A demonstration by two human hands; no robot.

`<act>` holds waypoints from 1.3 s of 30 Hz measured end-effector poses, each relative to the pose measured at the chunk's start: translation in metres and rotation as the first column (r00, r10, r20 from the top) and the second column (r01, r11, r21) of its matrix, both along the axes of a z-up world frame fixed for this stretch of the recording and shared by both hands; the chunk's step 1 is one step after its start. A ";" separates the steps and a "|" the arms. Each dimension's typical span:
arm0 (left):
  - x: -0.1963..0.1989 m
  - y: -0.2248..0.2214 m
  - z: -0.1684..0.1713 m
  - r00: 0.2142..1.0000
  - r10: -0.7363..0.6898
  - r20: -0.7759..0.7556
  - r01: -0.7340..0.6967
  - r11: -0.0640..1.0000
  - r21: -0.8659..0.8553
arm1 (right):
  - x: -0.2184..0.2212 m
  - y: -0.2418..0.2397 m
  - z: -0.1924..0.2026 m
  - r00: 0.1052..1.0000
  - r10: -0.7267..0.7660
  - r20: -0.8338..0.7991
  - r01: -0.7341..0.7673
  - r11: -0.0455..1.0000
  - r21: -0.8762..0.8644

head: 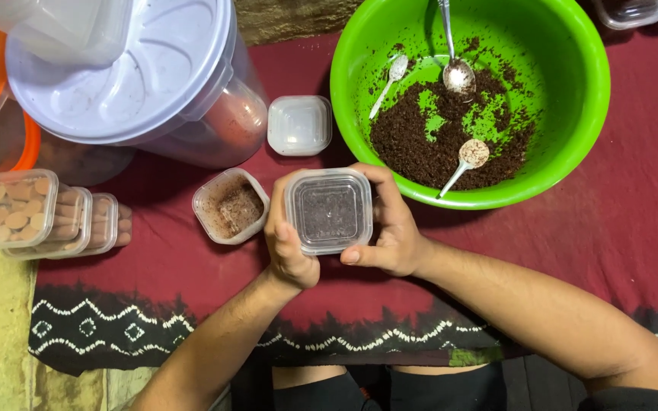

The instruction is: Filling small plastic containers with dark granular material using a spoon and then closing them with lids.

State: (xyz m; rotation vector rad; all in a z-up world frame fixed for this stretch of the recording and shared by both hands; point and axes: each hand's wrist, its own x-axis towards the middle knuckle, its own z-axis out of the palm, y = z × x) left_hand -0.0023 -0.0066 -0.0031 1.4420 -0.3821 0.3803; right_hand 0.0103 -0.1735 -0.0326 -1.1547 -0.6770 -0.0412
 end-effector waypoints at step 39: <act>-0.003 -0.008 0.016 0.996 0.082 0.045 -0.083 0.996 0.033 | 0.000 0.015 0.031 0.978 -0.207 0.009 0.206 0.964 -0.168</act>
